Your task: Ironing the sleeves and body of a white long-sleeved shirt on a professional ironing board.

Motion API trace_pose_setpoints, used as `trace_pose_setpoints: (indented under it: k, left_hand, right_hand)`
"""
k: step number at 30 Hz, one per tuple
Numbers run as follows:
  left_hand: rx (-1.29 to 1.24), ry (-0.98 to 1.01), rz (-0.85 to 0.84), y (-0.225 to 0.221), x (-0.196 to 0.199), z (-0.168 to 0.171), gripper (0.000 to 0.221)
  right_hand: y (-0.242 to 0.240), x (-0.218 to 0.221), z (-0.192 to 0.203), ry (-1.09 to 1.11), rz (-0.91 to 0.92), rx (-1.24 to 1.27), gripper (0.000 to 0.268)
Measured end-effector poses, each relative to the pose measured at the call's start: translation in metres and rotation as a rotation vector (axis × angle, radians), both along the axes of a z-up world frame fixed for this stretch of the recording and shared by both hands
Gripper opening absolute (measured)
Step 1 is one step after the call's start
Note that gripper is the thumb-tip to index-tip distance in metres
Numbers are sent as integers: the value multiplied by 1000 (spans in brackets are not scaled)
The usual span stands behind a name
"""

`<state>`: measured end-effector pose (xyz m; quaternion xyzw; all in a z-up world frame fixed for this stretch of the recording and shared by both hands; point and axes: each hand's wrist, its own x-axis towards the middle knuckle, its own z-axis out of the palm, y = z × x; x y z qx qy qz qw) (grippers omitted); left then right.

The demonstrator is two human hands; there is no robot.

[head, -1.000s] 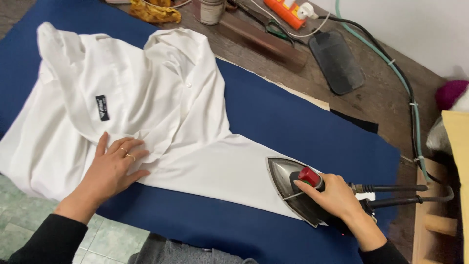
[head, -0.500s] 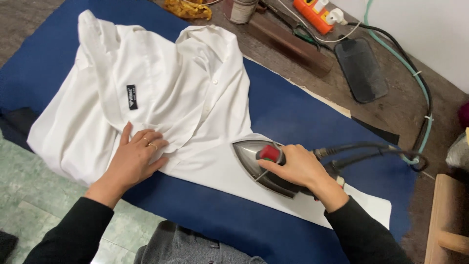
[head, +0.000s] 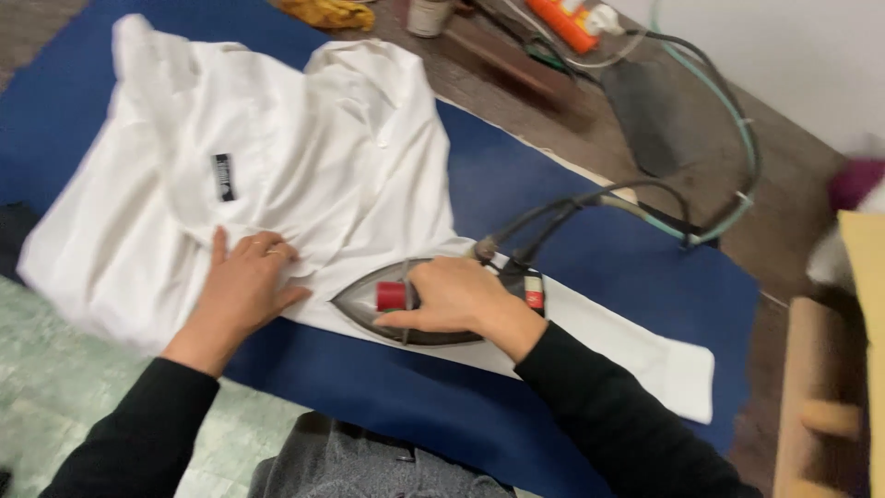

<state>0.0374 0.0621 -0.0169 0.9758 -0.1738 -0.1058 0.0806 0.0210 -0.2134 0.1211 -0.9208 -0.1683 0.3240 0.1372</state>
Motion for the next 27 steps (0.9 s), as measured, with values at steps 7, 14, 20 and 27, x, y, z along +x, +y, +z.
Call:
trace_pose_setpoints:
  k: [7, 14, 20, 27]
  left_hand:
    - [189, -39, -12, -5, 1, -10, 58]
    - [211, -29, -19, -6, 1, -8, 60]
    - [229, -47, -2, -7, 2, -13, 61]
    - [223, -16, 11, -8, 0, -8, 57]
  right_hand:
    - [-60, -18, -6, 117, 13, -171, 69]
    - [-166, -62, -1, 283, -231, -214, 52]
    - [-226, -89, -4, 298, -347, -256, 59]
    - [-272, -101, 19, 435, -771, -254, 63]
